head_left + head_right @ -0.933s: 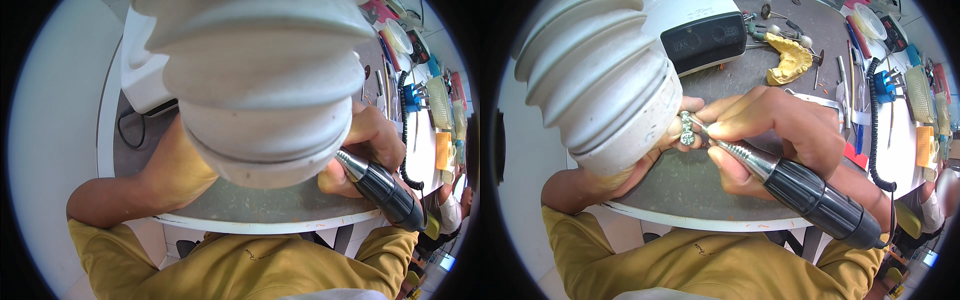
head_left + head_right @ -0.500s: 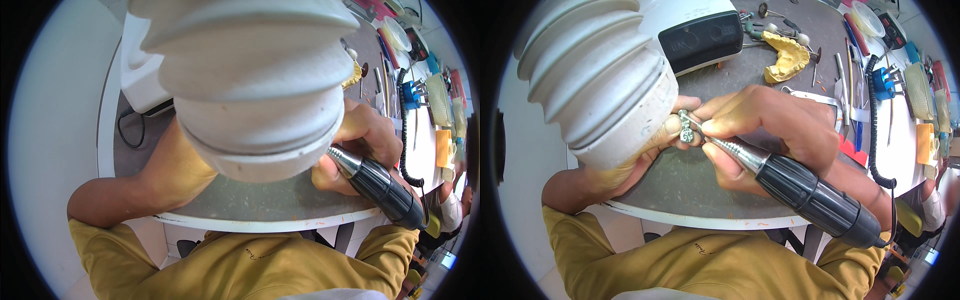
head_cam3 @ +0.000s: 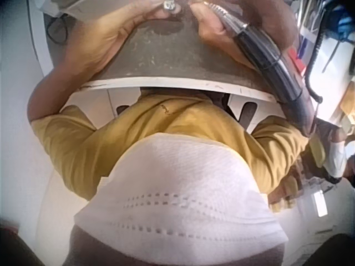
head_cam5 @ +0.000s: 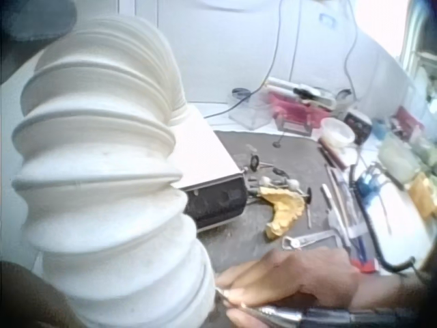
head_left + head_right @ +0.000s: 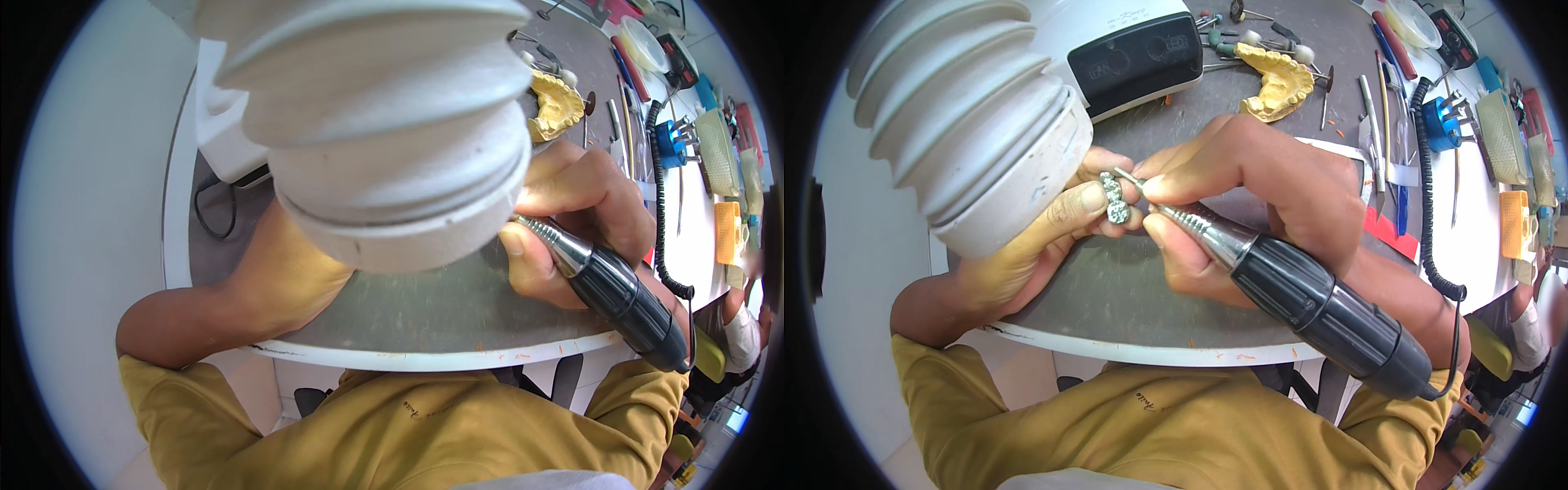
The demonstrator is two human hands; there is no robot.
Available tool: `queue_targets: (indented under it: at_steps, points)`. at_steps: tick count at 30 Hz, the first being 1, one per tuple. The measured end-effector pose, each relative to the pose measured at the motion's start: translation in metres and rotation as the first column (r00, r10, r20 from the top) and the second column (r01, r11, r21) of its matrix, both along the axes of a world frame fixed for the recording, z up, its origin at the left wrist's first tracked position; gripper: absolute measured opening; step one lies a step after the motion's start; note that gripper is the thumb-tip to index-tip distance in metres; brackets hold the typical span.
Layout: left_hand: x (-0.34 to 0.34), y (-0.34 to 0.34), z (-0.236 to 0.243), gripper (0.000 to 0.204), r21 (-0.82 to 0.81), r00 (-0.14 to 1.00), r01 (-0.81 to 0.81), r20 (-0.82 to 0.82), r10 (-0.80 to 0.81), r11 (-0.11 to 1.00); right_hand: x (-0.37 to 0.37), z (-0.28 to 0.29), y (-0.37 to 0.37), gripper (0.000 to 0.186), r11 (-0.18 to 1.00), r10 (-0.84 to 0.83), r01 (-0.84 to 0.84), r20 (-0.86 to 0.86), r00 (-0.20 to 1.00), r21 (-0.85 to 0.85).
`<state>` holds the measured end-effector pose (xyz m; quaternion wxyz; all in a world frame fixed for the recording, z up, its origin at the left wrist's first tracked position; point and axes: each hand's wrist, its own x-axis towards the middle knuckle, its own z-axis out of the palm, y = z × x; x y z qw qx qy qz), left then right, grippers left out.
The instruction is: The person uses a rotary tool to polish a small silver-colored metal object, likely a piece of jewelry, while holding it with their left hand. They rotate the object to access different surfaces and continue polishing under a magnifying lamp.
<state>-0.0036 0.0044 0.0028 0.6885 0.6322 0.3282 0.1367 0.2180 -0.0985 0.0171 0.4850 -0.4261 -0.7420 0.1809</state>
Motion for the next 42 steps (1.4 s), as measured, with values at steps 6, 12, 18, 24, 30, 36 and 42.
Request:
queue_targets:
  at_steps: [6, 12, 18, 24, 30, 36, 42]
  points:
    - [0.01, -0.02, 0.024, 0.025, -0.178, 0.96, -0.056, 0.26, 0.101, 0.982, -0.002, 0.01, -0.008, 0.023, 0.992, -0.111, 0.106, 0.072, 0.991, 0.073]
    - [0.007, -0.064, 0.021, 0.02, -0.303, 0.809, -0.162, 0.504, 0.302, 0.939, -0.022, 0.024, -0.058, 0.02, 0.991, -0.132, 0.126, -0.116, 0.984, -0.053]
    - [0.016, -0.089, -0.016, 0.017, -0.229, 0.65, -0.223, 0.689, 0.32, 0.948, -0.068, -0.016, -0.08, 0.026, 0.924, -0.29, 0.37, -0.448, 0.846, 0.099]
    - [0.024, -0.091, -0.02, 0.018, -0.149, 0.602, -0.268, 0.746, 0.286, 0.952, -0.076, -0.019, -0.082, 0.029, 0.968, -0.178, 0.242, -0.486, 0.856, 0.071]
    - [0.016, -0.096, -0.02, 0.016, -0.151, 0.637, -0.28, 0.71, 0.301, 0.948, -0.086, -0.028, -0.079, 0.026, 0.958, -0.212, 0.277, -0.473, 0.855, 0.073]
    - [0.022, -0.095, -0.026, 0.017, -0.245, 0.614, -0.241, 0.711, 0.343, 0.939, -0.081, -0.031, -0.075, 0.022, 0.93, -0.24, 0.338, -0.459, 0.856, 0.144]
    - [0.022, -0.093, -0.018, 0.03, -0.335, 0.661, -0.261, 0.622, 0.421, 0.905, -0.078, -0.039, -0.073, 0.025, 0.878, -0.307, 0.437, -0.469, 0.828, 0.197]
